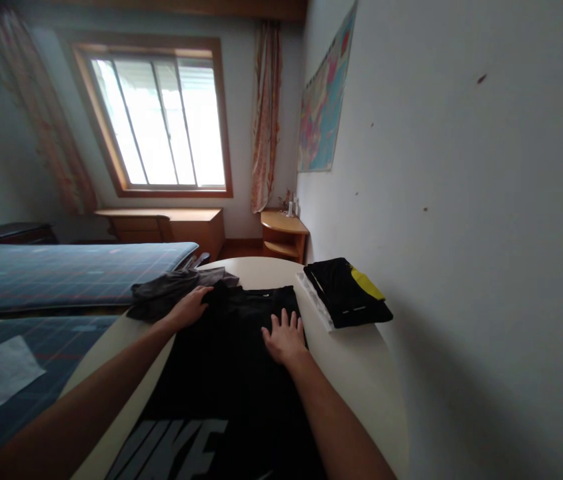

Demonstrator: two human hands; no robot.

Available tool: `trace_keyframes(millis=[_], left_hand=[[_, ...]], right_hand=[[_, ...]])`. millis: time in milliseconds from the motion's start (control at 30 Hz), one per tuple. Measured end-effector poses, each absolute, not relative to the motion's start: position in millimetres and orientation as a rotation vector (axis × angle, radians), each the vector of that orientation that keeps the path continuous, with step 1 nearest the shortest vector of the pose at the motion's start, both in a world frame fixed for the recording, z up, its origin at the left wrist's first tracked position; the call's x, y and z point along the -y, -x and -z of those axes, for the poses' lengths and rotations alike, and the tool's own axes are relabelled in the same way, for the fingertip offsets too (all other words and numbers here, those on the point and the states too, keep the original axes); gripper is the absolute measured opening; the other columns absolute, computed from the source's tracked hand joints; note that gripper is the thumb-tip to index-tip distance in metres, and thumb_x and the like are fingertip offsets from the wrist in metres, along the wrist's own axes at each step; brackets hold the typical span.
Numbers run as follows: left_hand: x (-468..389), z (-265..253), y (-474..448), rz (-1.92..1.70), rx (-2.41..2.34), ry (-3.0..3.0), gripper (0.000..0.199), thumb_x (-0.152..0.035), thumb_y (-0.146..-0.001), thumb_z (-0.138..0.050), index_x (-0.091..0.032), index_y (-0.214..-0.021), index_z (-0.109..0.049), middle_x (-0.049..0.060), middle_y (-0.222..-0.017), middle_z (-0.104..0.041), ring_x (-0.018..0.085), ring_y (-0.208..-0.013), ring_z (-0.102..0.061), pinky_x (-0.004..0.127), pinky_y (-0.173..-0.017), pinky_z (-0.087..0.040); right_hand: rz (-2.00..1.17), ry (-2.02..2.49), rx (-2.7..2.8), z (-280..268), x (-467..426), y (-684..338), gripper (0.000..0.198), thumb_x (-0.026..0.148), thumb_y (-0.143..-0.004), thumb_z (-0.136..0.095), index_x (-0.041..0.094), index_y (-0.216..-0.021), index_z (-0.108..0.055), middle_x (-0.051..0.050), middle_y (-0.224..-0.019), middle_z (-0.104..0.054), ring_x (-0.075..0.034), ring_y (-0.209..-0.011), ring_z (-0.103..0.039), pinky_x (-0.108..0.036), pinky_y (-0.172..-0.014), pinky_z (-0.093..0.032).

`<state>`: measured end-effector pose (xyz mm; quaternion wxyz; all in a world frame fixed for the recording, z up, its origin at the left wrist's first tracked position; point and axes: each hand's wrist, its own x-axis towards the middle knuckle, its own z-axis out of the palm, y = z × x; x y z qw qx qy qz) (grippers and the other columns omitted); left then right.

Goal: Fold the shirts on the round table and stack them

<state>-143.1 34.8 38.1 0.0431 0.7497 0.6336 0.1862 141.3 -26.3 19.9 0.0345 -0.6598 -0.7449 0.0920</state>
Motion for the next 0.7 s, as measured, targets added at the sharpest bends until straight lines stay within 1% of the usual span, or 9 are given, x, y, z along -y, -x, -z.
trace_keyframes(millis=[67, 133, 200, 300, 433, 500, 600, 633, 700], left_hand=[[-36.5, -30.7, 147.6, -0.622, -1.893, -2.290, 0.056, -0.008, -0.082, -0.052, -0.016, -0.137, -0.050, 0.010, -0.141, -0.053, 0.025, -0.126, -0.056, 0.036, -0.108, -0.043], [-38.1, -24.7, 148.6, -0.678, -1.860, -2.282, 0.056, -0.009, -0.082, -0.051, -0.016, -0.138, -0.049, 0.010, -0.142, -0.052, 0.025, -0.128, -0.055, 0.037, -0.110, -0.042], [-39.2, -21.2, 147.9, -0.732, -1.839, -2.267, 0.056, -0.010, -0.082, -0.052, -0.016, -0.138, -0.049, 0.011, -0.142, -0.052, 0.025, -0.129, -0.054, 0.038, -0.111, -0.042], [-38.7, -21.5, 145.6, -0.791, -1.820, -2.243, 0.056, -0.013, -0.082, -0.055, -0.013, -0.138, -0.049, 0.013, -0.140, -0.054, 0.024, -0.129, -0.054, 0.038, -0.112, -0.041], [-32.3, -30.1, 136.1, -0.831, -1.779, -2.246, 0.059, -0.010, -0.082, -0.052, -0.012, -0.141, -0.046, 0.013, -0.142, -0.053, 0.022, -0.132, -0.051, 0.036, -0.115, -0.037], [-27.1, -36.3, 125.7, -0.833, -1.755, -2.259, 0.062, -0.009, -0.082, -0.051, -0.015, -0.143, -0.045, 0.011, -0.146, -0.049, 0.022, -0.133, -0.050, 0.035, -0.115, -0.037], [-19.6, -45.2, 102.3, -0.767, -1.734, -2.270, 0.066, -0.010, -0.082, -0.054, -0.015, -0.146, -0.042, 0.011, -0.150, -0.045, 0.024, -0.134, -0.049, 0.033, -0.114, -0.038], [-17.5, -47.3, 93.1, -0.738, -1.727, -2.273, 0.068, -0.009, -0.081, -0.055, -0.015, -0.147, -0.040, 0.012, -0.151, -0.044, 0.024, -0.135, -0.048, 0.032, -0.114, -0.038], [-14.0, -48.3, 74.3, -0.686, -1.711, -2.277, 0.071, -0.007, -0.079, -0.056, -0.014, -0.148, -0.039, 0.014, -0.151, -0.044, 0.024, -0.137, -0.046, 0.030, -0.113, -0.037]], right_hand=[[-0.234, 1.935, 2.305, -25.2, 28.4, -123.6, 0.067, 0.054, -0.100, -0.031, 0.014, -0.153, -0.035, -0.014, -0.163, -0.021, -0.037, -0.150, -0.015, -0.052, -0.120, -0.012], [-0.225, 1.696, 2.386, -25.2, 32.5, -102.2, 0.064, 0.054, -0.100, -0.030, 0.021, -0.155, -0.031, -0.009, -0.163, -0.021, -0.032, -0.150, -0.015, -0.053, -0.120, -0.011], [-0.305, 1.488, 2.475, -19.9, 37.3, -81.9, 0.063, 0.055, -0.100, -0.030, 0.027, -0.156, -0.028, -0.005, -0.164, -0.022, -0.030, -0.151, -0.016, -0.053, -0.120, -0.012], [-0.431, 1.398, 2.526, -7.7, 42.0, -61.7, 0.064, 0.057, -0.099, -0.034, 0.026, -0.154, -0.033, -0.007, -0.163, -0.024, -0.032, -0.151, -0.015, -0.055, -0.120, -0.012], [-0.514, 1.356, 2.440, -0.8, 39.3, -56.4, 0.055, 0.049, -0.100, -0.038, 0.023, -0.148, -0.044, -0.008, -0.160, -0.031, -0.032, -0.150, -0.017, -0.056, -0.120, -0.011], [-0.585, 1.319, 2.317, -2.6, 34.5, -59.6, 0.049, 0.042, -0.100, -0.037, 0.019, -0.142, -0.051, -0.011, -0.153, -0.044, -0.029, -0.147, -0.028, -0.052, -0.120, -0.017], [-0.703, 1.271, 2.012, -6.3, 25.3, -67.1, 0.042, 0.034, -0.100, -0.036, 0.015, -0.131, -0.057, -0.012, -0.134, -0.063, -0.022, -0.129, -0.054, -0.036, -0.111, -0.037], [-0.733, 1.268, 1.898, -7.0, 22.3, -69.8, 0.041, 0.033, -0.100, -0.036, 0.015, -0.129, -0.057, -0.012, -0.127, -0.066, -0.020, -0.121, -0.060, -0.033, -0.105, -0.042], [-0.753, 1.292, 1.685, -8.1, 17.2, -74.7, 0.040, 0.034, -0.100, -0.033, 0.016, -0.126, -0.056, -0.011, -0.118, -0.070, -0.020, -0.110, -0.065, -0.030, -0.097, -0.047]])
